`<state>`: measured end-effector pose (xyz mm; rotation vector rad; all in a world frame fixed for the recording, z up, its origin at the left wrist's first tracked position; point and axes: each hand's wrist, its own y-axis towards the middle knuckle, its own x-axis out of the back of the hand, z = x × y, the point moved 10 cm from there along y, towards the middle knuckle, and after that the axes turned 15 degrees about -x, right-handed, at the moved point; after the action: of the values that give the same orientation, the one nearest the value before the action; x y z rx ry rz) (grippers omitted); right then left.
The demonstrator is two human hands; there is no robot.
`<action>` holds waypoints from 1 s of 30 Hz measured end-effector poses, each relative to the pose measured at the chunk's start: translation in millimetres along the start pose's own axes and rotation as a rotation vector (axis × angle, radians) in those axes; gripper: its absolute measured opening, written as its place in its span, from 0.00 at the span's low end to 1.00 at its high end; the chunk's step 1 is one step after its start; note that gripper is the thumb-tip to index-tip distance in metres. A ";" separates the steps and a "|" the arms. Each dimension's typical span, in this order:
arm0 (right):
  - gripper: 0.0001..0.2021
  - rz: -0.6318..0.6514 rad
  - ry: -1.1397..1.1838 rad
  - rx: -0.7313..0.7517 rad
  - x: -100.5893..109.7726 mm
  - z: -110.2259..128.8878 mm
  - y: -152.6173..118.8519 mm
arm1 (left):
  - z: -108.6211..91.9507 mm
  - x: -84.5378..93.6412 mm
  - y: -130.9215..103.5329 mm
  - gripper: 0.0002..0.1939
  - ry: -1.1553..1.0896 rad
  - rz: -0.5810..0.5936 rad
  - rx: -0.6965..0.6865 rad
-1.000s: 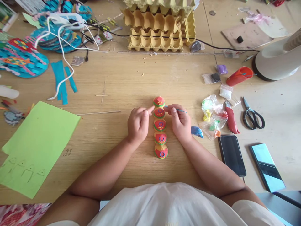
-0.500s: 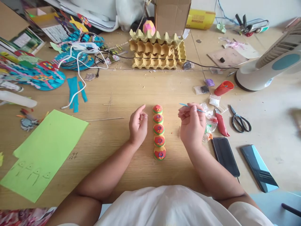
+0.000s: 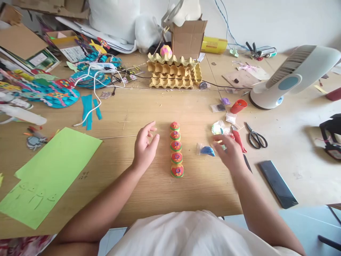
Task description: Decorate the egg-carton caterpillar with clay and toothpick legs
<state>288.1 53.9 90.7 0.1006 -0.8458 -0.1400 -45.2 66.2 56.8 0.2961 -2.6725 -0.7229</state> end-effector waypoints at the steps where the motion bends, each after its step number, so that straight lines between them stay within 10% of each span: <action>1: 0.16 0.049 -0.149 0.054 -13.0 0.1 -6.0 | -1.4 5.2 -3.2 0.23 0.004 0.005 0.012; 10: 0.15 0.186 -0.549 0.041 -63.9 -15.0 -13.1 | -25.9 19.6 -19.5 0.18 -0.002 0.005 0.030; 18: 0.14 0.050 0.081 -0.072 -27.8 19.8 -19.0 | -41.0 4.3 -26.5 0.09 0.021 0.062 -0.076; 30: 0.15 0.207 0.690 0.047 -73.1 43.0 -35.7 | -63.9 -17.0 -35.3 0.04 0.082 0.195 -0.276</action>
<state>204.9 29.2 60.0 0.0965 -0.1670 0.1090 -1.0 12.8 85.2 -0.0074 -2.4416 -0.9788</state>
